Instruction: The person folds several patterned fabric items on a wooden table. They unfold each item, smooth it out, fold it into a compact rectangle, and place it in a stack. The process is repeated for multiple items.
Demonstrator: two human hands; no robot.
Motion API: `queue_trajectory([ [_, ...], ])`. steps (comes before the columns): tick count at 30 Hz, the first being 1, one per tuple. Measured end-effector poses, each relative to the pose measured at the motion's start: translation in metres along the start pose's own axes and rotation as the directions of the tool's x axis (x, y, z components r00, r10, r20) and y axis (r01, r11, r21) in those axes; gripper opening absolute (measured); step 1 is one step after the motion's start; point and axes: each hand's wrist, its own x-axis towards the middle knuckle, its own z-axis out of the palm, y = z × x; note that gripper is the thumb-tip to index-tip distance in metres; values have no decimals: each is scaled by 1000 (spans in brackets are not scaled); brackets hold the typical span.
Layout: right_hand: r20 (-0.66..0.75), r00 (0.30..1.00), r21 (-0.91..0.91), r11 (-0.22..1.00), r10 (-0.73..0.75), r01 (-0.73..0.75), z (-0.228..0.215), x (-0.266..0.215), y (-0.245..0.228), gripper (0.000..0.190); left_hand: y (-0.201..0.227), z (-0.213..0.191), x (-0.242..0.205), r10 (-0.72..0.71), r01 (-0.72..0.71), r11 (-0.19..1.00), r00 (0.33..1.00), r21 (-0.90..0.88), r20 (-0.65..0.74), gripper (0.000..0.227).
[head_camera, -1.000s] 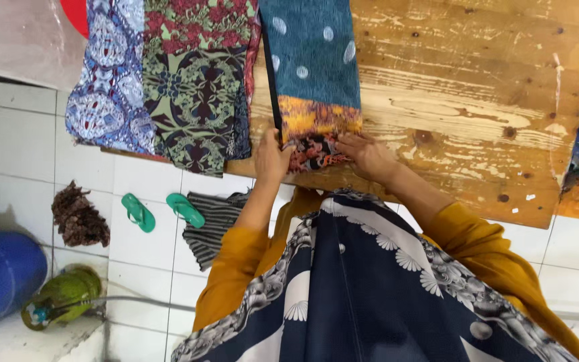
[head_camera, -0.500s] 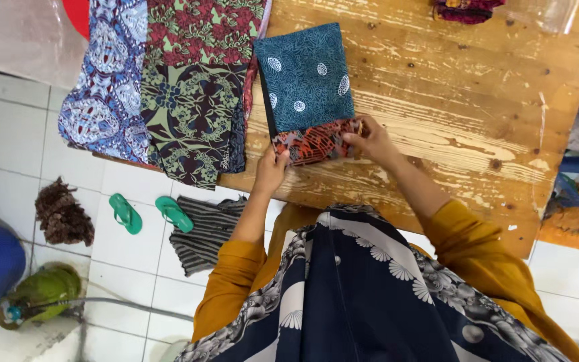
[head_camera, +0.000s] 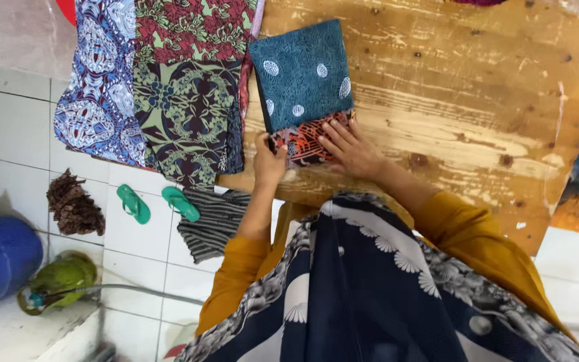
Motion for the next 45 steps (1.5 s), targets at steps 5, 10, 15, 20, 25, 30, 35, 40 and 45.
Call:
queue_trajectory([
  [5, 233, 970, 129, 986, 74, -106, -4, 21, 13, 89, 22, -14, 4, 584, -496, 619, 809, 609, 66, 61],
  [10, 234, 972, 53, 998, 32, -46, -7, 13, 13, 87, 38, -55, 14, 474, -670, 715, 675, 200, 565, 90],
  [15, 244, 953, -1, 983, 178, -183, -18, 5, -3, 88, 50, -60, 11, 378, -615, 745, 708, 257, 597, 77],
  [20, 381, 904, -78, 981, 194, -178, -29, 11, -13, 80, 53, -10, 9, 362, -611, 588, 785, 530, 502, 47],
  [25, 281, 901, 188, 901, 332, -390, -38, 89, 66, 40, 84, 8, 41, 408, -659, 483, 752, 577, 517, 82],
  [30, -243, 952, -74, 975, 185, -208, -33, 170, 138, 62, 142, -10, 72, 201, -703, 327, 705, 632, 680, 135],
  [35, 369, 909, -136, 979, 195, -155, -61, 213, 171, 58, 177, -20, 95, -140, -666, 421, 623, 616, 770, 150],
  [40, 452, 889, 125, 992, -71, 16, -87, 225, 185, 55, 177, -20, 99, -166, -659, 435, 612, 614, 773, 152],
  [45, 253, 945, 83, 978, -208, 193, -61, 173, 152, 55, 159, -12, 103, -194, -601, 523, 607, 604, 771, 144],
])
